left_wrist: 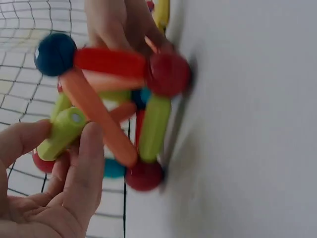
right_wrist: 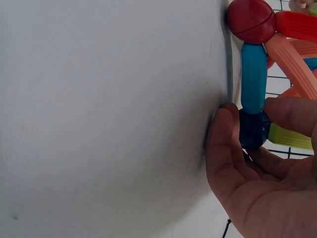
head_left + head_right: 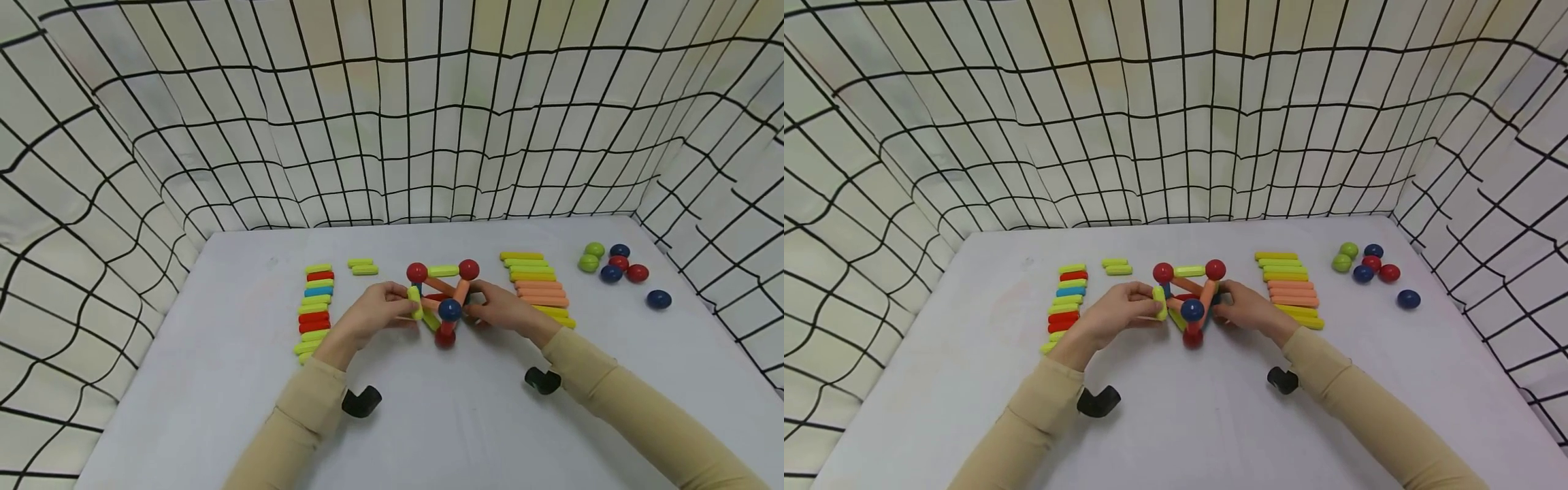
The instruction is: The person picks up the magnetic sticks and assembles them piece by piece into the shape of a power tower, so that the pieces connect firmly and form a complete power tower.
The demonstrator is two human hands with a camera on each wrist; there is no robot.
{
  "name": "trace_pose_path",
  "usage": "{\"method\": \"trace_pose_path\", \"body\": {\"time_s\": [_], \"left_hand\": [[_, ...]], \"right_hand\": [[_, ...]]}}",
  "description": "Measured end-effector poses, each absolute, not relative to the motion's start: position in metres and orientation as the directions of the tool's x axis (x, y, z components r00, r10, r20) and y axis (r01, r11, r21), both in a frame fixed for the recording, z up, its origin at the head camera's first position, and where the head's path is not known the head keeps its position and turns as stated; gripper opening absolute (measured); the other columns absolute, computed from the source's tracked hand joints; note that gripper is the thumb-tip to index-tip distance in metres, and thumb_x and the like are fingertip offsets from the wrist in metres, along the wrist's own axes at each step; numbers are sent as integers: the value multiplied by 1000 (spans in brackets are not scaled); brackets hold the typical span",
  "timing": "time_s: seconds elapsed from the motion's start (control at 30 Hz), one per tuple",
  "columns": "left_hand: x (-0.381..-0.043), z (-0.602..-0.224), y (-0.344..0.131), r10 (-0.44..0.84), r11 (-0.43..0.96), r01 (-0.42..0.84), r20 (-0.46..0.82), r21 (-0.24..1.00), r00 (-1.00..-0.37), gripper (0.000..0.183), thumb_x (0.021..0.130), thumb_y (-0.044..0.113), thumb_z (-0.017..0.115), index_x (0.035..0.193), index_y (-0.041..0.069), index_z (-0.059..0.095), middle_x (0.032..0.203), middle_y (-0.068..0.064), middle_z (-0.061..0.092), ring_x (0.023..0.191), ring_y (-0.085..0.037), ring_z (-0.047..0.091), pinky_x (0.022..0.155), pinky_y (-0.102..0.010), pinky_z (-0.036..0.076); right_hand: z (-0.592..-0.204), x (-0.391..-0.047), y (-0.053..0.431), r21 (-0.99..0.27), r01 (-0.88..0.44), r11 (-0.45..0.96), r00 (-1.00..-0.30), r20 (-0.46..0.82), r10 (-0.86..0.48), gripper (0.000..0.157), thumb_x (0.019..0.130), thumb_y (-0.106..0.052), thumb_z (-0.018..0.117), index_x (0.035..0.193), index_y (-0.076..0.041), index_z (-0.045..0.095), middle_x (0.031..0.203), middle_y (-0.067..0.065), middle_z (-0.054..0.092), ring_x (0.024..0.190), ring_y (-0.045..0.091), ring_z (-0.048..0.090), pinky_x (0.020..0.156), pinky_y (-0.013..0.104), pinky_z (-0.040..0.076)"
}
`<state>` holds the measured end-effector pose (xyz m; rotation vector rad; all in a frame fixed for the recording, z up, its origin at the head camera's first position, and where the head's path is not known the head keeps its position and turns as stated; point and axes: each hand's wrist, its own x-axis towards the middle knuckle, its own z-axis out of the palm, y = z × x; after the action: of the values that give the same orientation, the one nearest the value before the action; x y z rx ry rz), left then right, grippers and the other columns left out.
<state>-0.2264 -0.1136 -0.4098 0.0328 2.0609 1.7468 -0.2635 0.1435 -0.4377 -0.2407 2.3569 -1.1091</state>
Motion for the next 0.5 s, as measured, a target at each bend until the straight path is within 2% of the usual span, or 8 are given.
{"method": "trace_pose_path", "body": {"time_s": [0.17,0.27,0.37,0.5], "left_hand": [[-218,-406,-100,328,-14,-334,-311,943,-892,38,94,19,66,123,-3,55,112,-15,62,103,-29,65,87,-32,55],[-216,-405,-95,318,-109,-377,-327,920,-890,39,94,17,66,125,-3,55,114,-15,61,102,-27,65,88,-31,54],[-214,-404,-91,294,-159,-405,-349,900,-890,39,95,17,66,126,-3,55,116,-15,60,99,-22,66,88,-29,54],[-212,-405,-87,260,-195,-425,-371,884,-891,37,95,19,65,125,-1,57,114,-14,63,99,-24,67,87,-27,54]], "right_hand": [[-437,-263,143,-760,63,647,-852,-379,-362,54,97,-22,60,145,-8,40,112,12,59,91,24,57,79,33,52],[-438,-264,143,-762,54,645,-855,-369,-364,54,96,-25,62,143,-5,42,122,14,56,90,23,57,78,33,52],[-439,-264,143,-751,47,659,-860,-366,-356,57,95,-26,62,143,-2,41,133,17,50,89,23,59,79,33,53],[-439,-265,145,-734,52,677,-861,-376,-341,62,95,-28,62,145,-2,37,136,19,48,90,22,60,81,35,54]]}}
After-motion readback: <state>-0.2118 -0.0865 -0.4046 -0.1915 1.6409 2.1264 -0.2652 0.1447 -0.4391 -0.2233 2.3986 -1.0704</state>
